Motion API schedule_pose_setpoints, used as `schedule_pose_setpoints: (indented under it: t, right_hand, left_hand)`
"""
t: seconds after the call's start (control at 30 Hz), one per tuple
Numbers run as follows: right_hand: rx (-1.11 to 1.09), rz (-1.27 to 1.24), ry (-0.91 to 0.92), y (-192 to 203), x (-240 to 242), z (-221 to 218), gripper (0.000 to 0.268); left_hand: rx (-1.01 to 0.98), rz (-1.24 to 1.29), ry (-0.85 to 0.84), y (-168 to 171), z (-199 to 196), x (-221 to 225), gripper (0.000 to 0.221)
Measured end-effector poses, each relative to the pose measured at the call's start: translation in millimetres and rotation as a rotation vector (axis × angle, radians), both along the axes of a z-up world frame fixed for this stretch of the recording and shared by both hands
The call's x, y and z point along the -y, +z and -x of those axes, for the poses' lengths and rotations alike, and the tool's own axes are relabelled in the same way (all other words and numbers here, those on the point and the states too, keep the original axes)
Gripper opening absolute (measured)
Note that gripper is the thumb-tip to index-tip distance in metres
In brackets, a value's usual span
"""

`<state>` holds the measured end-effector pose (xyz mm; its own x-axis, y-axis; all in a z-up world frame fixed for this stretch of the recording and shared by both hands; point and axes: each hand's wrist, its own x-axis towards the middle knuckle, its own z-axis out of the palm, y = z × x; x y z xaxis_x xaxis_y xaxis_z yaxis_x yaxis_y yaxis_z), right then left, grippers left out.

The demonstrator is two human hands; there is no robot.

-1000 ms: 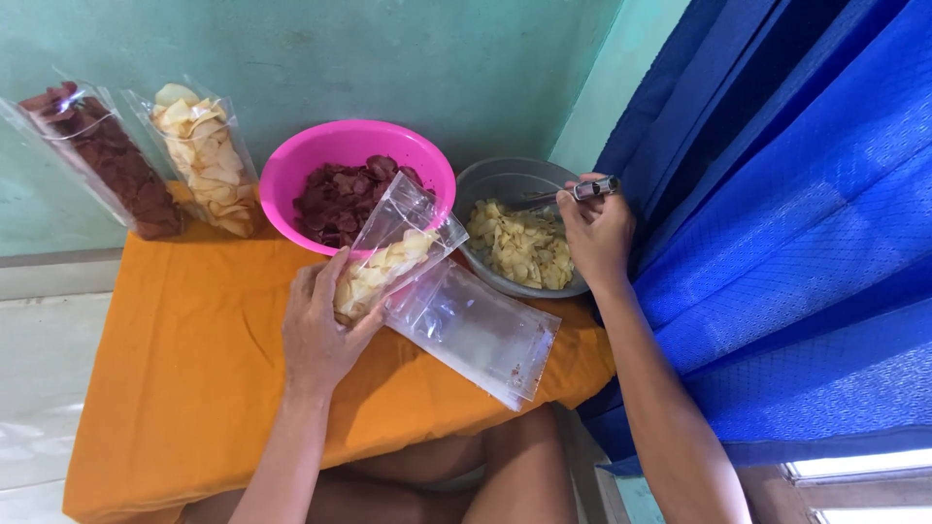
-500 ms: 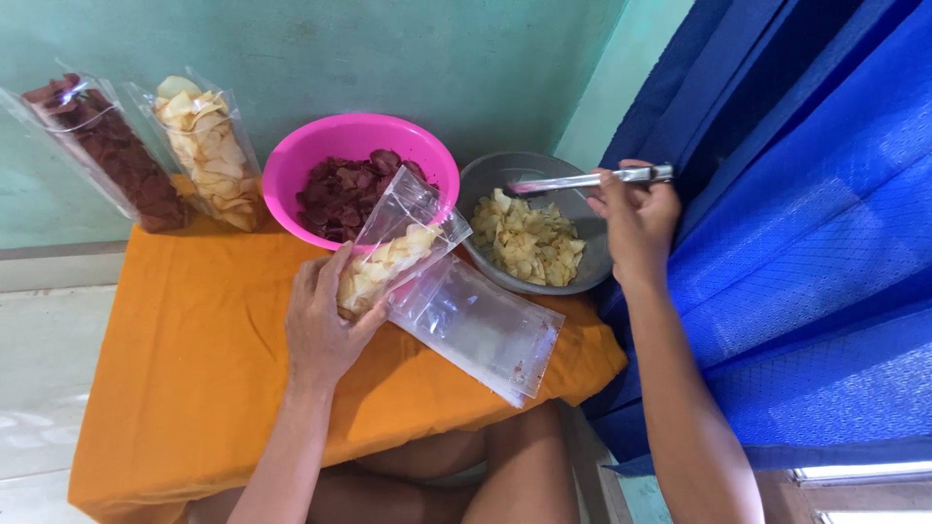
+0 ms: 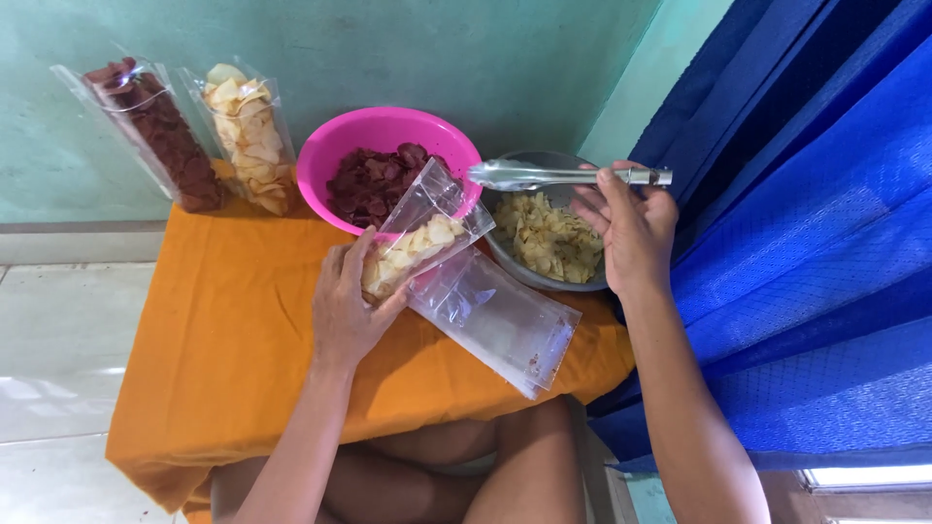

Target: Manually packing chips into plastic bags using tongs

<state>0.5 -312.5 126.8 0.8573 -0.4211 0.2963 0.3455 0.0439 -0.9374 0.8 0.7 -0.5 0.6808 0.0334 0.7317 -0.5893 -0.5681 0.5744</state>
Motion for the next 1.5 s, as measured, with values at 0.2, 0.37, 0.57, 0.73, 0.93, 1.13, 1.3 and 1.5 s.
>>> schedule_pose_setpoints:
  t: [0.2, 0.37, 0.57, 0.73, 0.93, 1.13, 1.3, 1.5]
  right_hand:
    - [-0.124, 0.498, -0.222, -25.0, 5.0, 24.7, 0.033]
    - [-0.144, 0.852, -0.292, -52.9, 29.0, 35.9, 0.029]
    - [-0.208, 0.973, -0.277, -49.9, 27.3, 49.5, 0.036]
    - [0.205, 0.981, -0.312, -29.6, -18.4, 68.7, 0.018]
    - [0.326, 0.755, -0.130, -43.2, -128.1, 94.2, 0.013]
    - [0.024, 0.569, 0.276, -86.4, -203.9, 89.4, 0.033]
    - [-0.139, 0.518, 0.388, -100.4, -229.1, 83.4, 0.041]
    - [-0.142, 0.342, 0.399, -130.7, -222.3, 67.5, 0.046]
  left_hand:
    - [0.004, 0.240, -0.046, 3.4, 4.5, -5.3, 0.073]
    - [-0.340, 0.456, -0.091, -12.3, 12.1, -23.5, 0.074]
    - [-0.375, 0.611, -0.274, 6.4, 21.0, -43.2, 0.064]
    - [-0.463, 0.554, -0.312, 0.0, 28.1, -58.7, 0.057]
    - [-0.342, 0.572, -0.253, 14.9, 37.4, -71.3, 0.073]
    - [-0.294, 0.577, -0.205, 23.7, 45.1, -79.3, 0.062]
    - [-0.474, 0.561, -0.244, -0.8, 38.1, -89.1, 0.078]
    - [-0.339, 0.490, -0.161, 8.0, 34.1, -82.1, 0.151]
